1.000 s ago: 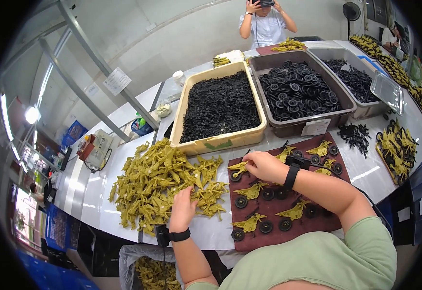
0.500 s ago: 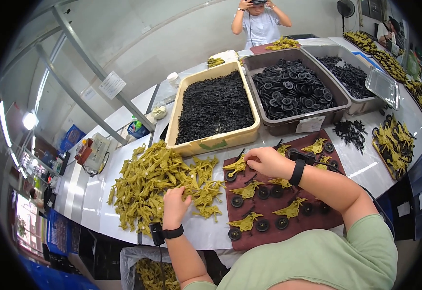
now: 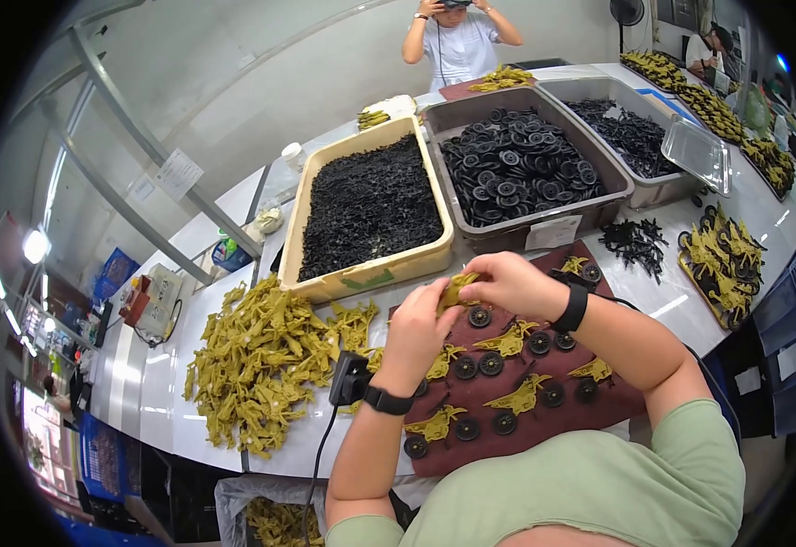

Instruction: Assembling small toy motorcycles by attaching wheels and other plastic components to a frame.

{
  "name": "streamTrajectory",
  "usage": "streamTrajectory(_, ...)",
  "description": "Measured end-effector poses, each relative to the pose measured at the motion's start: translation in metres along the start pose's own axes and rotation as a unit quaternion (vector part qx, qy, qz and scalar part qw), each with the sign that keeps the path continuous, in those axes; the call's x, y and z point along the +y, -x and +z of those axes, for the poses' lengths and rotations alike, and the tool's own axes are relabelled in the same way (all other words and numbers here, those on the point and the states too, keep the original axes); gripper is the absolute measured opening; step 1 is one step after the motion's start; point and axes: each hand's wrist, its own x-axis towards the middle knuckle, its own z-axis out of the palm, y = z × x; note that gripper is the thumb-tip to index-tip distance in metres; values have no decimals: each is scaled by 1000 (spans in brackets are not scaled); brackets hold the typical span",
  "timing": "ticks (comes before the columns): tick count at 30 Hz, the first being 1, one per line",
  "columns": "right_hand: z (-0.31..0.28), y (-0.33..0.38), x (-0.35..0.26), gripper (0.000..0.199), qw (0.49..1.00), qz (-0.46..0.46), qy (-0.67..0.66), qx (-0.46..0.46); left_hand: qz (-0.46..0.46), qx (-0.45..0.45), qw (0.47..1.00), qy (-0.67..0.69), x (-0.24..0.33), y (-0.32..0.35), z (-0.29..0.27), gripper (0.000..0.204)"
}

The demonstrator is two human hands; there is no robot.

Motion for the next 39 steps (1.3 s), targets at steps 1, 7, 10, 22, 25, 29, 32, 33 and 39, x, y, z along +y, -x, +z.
streamTrajectory(1, -9, 1, 9, 29, 999, 28, -28, 13, 2, -1, 1000, 4, -2, -3, 11, 38)
streamTrajectory(7, -35, 4, 69, 30, 990, 127, -8, 62, 30, -88, 995, -24, -18, -12, 71, 46)
streamTrajectory(10, -35, 1, 85, 33, 974, 44, 205, 88, 2, -109, 993, -43, -27, -13, 87, 43)
streamTrajectory(22, -23, -4, 103, 30, 959, 66, 253, 108, -38, -137, 988, -63, -33, -12, 102, 35)
streamTrajectory(25, -22, -1, 99, 31, 956, 69, 268, 100, -40, -142, 987, -60, -33, -11, 101, 34)
streamTrajectory(29, -20, 1, 92, 34, 957, 71, 265, 92, -47, -147, 986, -68, -31, -10, 98, 33)
streamTrajectory(32, -18, 1, 96, 35, 954, 76, 272, 96, -38, -136, 988, -63, -29, -12, 98, 31)
streamTrajectory(33, -17, 1, 99, 36, 954, 78, 272, 97, -38, -136, 988, -63, -29, -12, 98, 31)
streamTrajectory(39, -17, -1, 97, 40, 938, 74, 326, 89, -29, -144, 987, -67, -30, -10, 102, 28)
